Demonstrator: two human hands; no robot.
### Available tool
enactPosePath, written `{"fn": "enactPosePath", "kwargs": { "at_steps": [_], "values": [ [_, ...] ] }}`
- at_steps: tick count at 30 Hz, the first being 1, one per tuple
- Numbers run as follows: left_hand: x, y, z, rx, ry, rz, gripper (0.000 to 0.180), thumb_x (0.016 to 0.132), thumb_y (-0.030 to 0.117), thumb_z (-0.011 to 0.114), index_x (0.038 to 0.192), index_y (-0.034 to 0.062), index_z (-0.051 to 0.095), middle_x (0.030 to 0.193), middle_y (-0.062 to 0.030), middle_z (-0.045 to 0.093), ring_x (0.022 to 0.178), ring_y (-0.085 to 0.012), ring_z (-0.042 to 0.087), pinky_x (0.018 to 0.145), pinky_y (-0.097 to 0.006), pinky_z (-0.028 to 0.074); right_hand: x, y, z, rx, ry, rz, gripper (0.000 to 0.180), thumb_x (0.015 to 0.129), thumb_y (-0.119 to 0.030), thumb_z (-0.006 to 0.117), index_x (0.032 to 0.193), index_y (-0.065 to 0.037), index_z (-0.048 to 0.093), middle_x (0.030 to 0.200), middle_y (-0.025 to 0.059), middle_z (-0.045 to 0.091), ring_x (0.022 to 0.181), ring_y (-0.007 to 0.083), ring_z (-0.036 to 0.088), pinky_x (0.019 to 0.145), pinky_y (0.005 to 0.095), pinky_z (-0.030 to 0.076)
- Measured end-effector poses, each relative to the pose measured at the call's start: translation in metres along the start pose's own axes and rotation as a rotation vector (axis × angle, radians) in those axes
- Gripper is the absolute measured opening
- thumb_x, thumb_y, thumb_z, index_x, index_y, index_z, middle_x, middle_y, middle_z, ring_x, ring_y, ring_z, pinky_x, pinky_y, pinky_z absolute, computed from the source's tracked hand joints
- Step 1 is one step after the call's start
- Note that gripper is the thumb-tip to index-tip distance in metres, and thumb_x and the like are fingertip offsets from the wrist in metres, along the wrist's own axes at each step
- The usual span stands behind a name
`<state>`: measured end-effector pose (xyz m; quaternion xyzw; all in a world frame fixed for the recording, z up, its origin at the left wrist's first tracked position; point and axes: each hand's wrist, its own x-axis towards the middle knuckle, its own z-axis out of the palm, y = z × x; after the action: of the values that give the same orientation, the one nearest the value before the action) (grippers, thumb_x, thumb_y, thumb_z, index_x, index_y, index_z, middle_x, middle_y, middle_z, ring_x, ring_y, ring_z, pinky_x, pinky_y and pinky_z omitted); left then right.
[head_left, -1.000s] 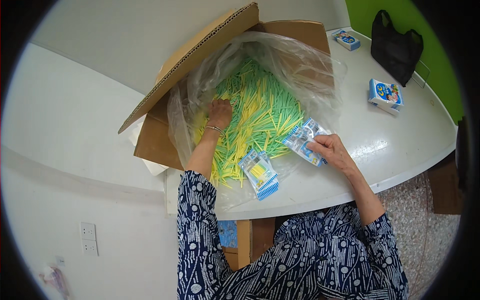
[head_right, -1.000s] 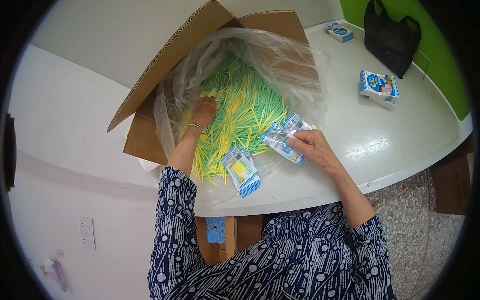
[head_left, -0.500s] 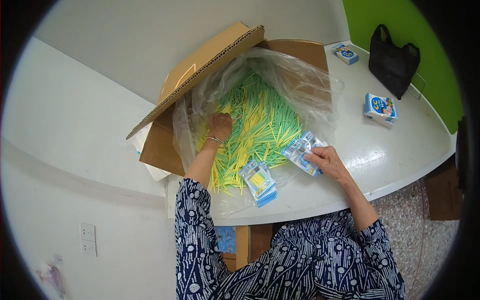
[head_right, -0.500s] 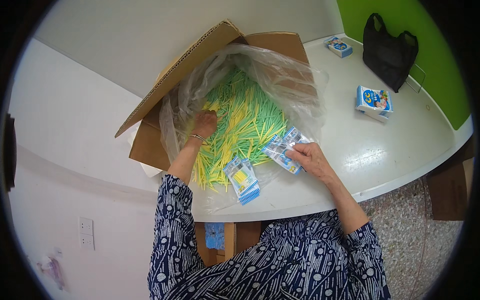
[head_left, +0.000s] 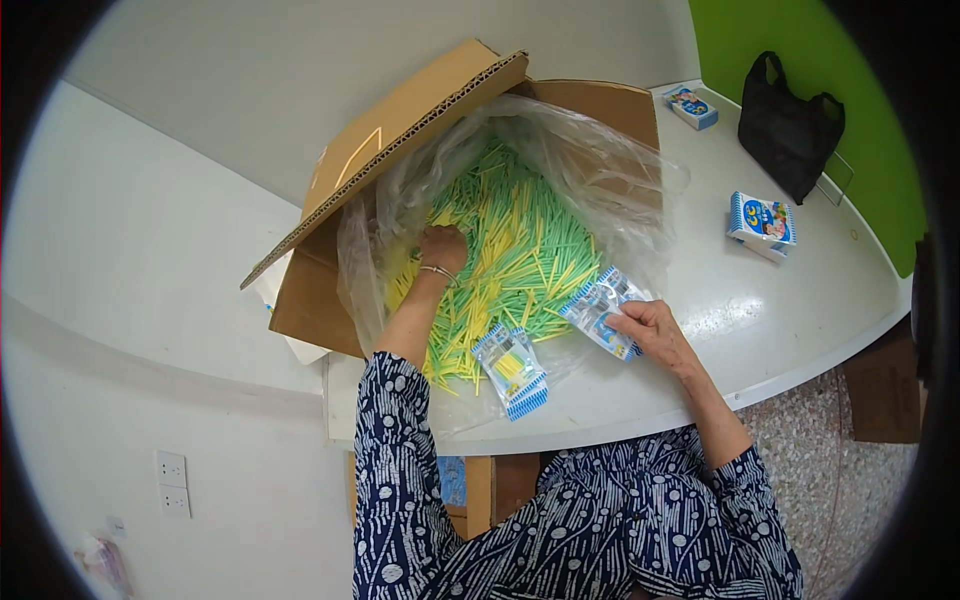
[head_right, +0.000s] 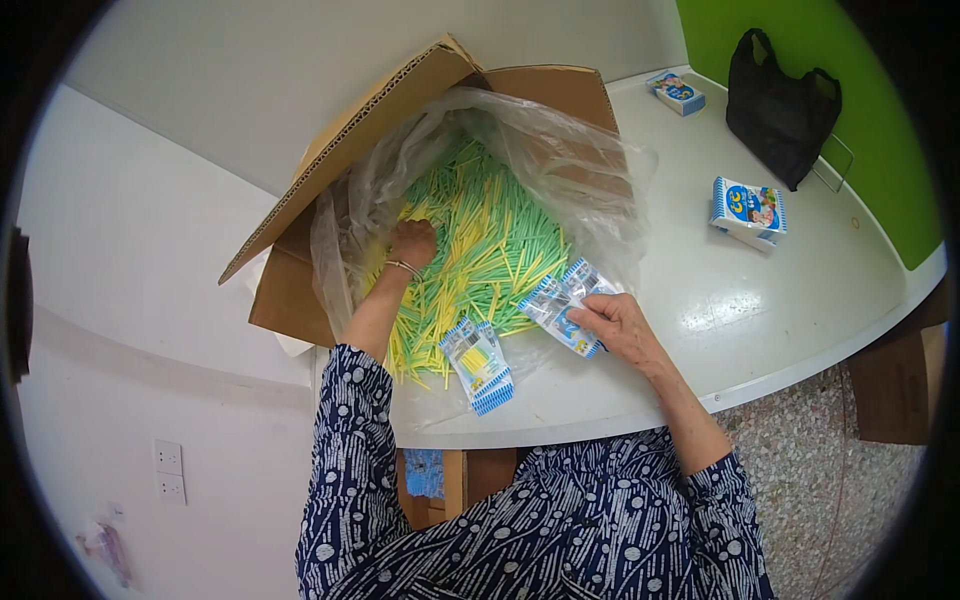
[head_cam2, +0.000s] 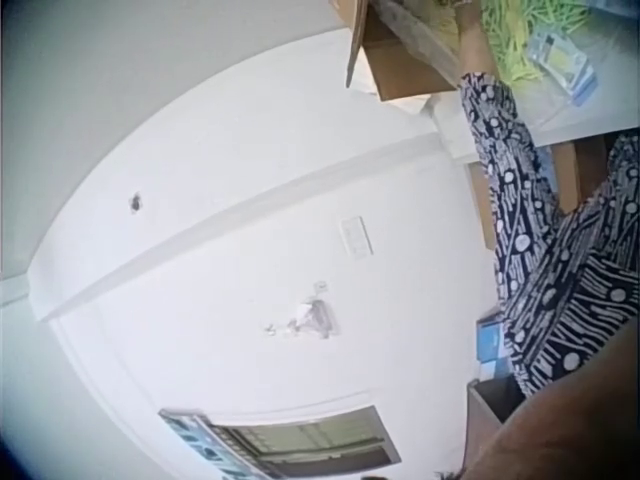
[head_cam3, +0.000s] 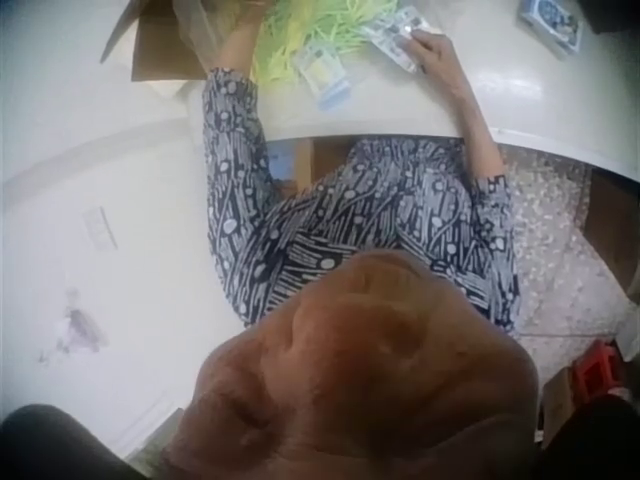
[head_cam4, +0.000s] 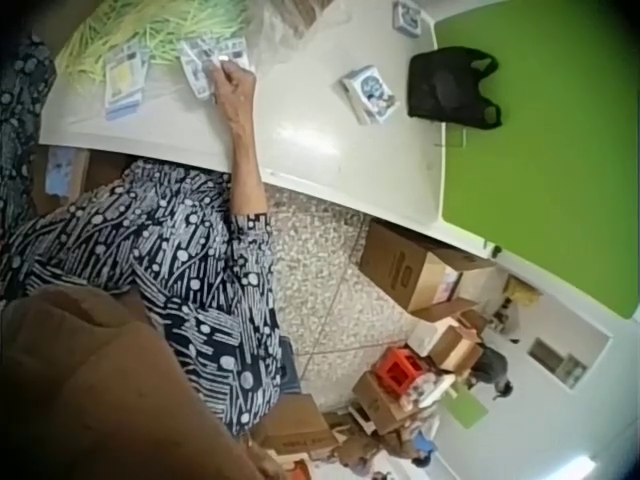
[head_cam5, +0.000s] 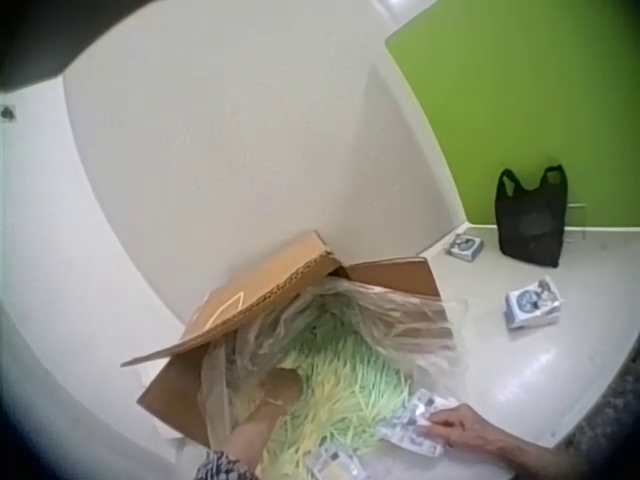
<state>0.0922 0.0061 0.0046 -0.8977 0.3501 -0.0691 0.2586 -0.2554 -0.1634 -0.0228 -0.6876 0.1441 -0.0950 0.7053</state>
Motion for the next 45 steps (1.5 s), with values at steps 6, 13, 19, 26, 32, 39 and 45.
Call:
{"fn": "enactPosePath", "kwargs": {
  "at_steps": [6,13,19,26,32,39,45],
  "values": [
    [-0.014,-0.017,0.015,-0.195,0.020,-0.092,0.017,0.079,0.007,0.056,0.093,-0.0019,0.057,0.096,-0.0180,0.062,0.093,-0.0347,0.058,0.080,-0.043,0.045,0.003,0.001,0.004,-0.001,-0.029,0.020,0.022,0.086,-0.018,0.062,0.078,0.002,0.067,0.062,-0.0043,0.055,0.056,0.0015,0.044,0.048,0.0204,0.033],
    [-0.040,-0.024,-0.002,-0.320,0.332,0.001,0.013,0.082,0.006,0.055,0.092,-0.0020,0.052,0.086,-0.0237,0.061,0.088,-0.0380,0.059,0.075,-0.043,0.046,0.005,-0.014,0.014,0.089,0.075,-0.021,0.022,0.088,-0.020,0.059,0.081,0.000,0.066,0.064,-0.0048,0.056,0.056,0.0014,0.044,0.050,0.0189,0.035],
    [-0.056,-0.006,-0.029,-1.090,0.406,0.010,0.017,0.092,0.016,0.051,0.094,-0.0001,0.049,0.084,-0.0195,0.060,0.077,-0.0324,0.058,0.073,-0.041,0.046,0.032,-0.023,0.044,0.373,0.089,-0.093,0.021,0.090,-0.021,0.057,0.094,-0.002,0.063,0.080,-0.0031,0.062,0.069,0.0016,0.051,0.063,0.0170,0.039],
    [-0.087,0.094,-0.072,-2.562,0.071,-0.050,0.019,0.095,0.013,0.049,0.109,0.0012,0.051,0.103,-0.0094,0.060,0.090,-0.0193,0.059,0.082,-0.031,0.047,0.101,-0.027,0.101,1.076,0.182,-0.009,0.019,0.092,-0.020,0.055,0.103,-0.005,0.059,0.098,0.0026,0.063,0.087,0.0108,0.057,0.081,0.0250,0.043],
    [-0.090,0.128,-0.069,-2.531,0.385,-0.074,0.023,0.091,0.007,0.054,0.114,0.0033,0.051,0.109,-0.0052,0.059,0.093,-0.0136,0.058,0.082,-0.028,0.047,0.120,-0.013,0.114,1.295,0.269,0.003,0.017,0.093,-0.016,0.053,0.105,-0.005,0.055,0.100,0.0067,0.061,0.088,0.0164,0.058,0.082,0.0293,0.046],
    [-0.088,0.128,-0.061,-2.466,0.460,-0.116,0.021,0.092,0.008,0.053,0.112,0.0045,0.052,0.108,-0.0037,0.059,0.093,-0.0112,0.058,0.080,-0.026,0.048,0.120,-0.014,0.114,1.279,0.238,-0.031,0.017,0.093,-0.017,0.054,0.104,-0.005,0.056,0.099,0.0061,0.062,0.088,0.0143,0.058,0.080,0.0278,0.047],
    [-0.079,0.109,-0.053,-2.456,0.402,-0.177,0.012,0.094,0.008,0.049,0.103,0.0014,0.055,0.101,-0.0055,0.061,0.091,-0.0123,0.058,0.081,-0.027,0.047,0.115,-0.021,0.098,1.077,0.140,-0.162,0.020,0.091,-0.018,0.057,0.105,-0.003,0.059,0.099,0.0033,0.064,0.085,0.0096,0.058,0.077,0.0256,0.046]
  ]
}}
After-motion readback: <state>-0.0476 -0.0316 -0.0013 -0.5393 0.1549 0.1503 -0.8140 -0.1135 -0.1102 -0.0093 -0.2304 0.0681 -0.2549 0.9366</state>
